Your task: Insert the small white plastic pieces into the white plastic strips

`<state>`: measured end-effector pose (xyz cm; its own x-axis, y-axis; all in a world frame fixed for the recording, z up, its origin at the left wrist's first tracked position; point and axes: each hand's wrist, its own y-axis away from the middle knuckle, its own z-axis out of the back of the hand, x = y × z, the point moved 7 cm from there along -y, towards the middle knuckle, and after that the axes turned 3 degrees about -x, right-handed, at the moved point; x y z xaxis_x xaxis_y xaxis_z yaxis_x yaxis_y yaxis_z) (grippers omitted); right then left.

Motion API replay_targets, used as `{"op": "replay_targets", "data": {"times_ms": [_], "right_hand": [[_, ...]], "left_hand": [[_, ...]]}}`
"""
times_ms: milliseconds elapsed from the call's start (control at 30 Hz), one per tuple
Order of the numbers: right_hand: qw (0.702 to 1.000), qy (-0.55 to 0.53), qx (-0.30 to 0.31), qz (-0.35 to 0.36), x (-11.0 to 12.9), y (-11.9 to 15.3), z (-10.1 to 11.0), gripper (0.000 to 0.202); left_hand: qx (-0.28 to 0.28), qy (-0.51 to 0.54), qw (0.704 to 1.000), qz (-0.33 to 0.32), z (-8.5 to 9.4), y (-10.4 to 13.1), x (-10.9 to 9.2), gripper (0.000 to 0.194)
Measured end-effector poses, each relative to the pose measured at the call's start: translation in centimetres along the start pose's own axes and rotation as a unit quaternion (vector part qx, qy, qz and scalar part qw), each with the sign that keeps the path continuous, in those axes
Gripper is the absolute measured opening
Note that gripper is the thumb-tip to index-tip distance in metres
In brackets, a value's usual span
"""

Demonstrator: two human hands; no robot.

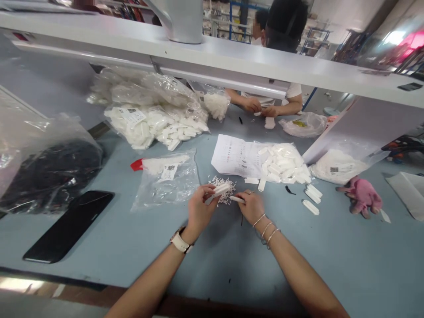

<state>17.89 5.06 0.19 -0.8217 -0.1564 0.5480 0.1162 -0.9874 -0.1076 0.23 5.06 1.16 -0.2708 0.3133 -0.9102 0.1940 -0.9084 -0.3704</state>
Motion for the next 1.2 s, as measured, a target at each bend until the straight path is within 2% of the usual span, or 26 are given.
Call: {"op": "replay_targets", "data": {"times_ms": [100,233,367,467,600,933,1200], "right_hand": [[0.998,0.049,0.041,-0.005,0.4,0.1,-0.9,0.022],[0.998,0.049,0.043,0.01,0.9,0.1,-1.3,0.022],[0.997,-0.063,-0.037,0.027,1.0,0.0,-0.2,0.014],[0.978,-0.18,-0.101,0.027,1.2,0.1,1.1,0.01],[0.962,-0.261,-0.081,0.021,2.0,0.4,1.1,0.021],[0.973,-0.22,-0.063,0.025,2.5,0.7,0.8,0.014],[0.983,-0.171,-0.057,0.026,2.9,0.8,1.0,0.011]], "left_hand": [[0.019,0.018,0.999,0.028,-0.4,0.2,0.4,0.016],[0.05,0.022,0.997,0.057,-1.0,0.4,0.9,0.016],[0.057,0.016,0.996,0.069,-1.1,0.3,1.2,0.017],[0.072,0.007,0.995,0.065,-1.3,0.3,1.1,0.017],[0.099,0.001,0.993,0.06,-1.7,0.5,0.9,0.015],[0.131,-0.039,0.991,-0.003,-2.1,1.0,-1.0,0.005],[0.138,-0.06,0.989,-0.018,-2.2,1.1,-1.1,0.009]]}}
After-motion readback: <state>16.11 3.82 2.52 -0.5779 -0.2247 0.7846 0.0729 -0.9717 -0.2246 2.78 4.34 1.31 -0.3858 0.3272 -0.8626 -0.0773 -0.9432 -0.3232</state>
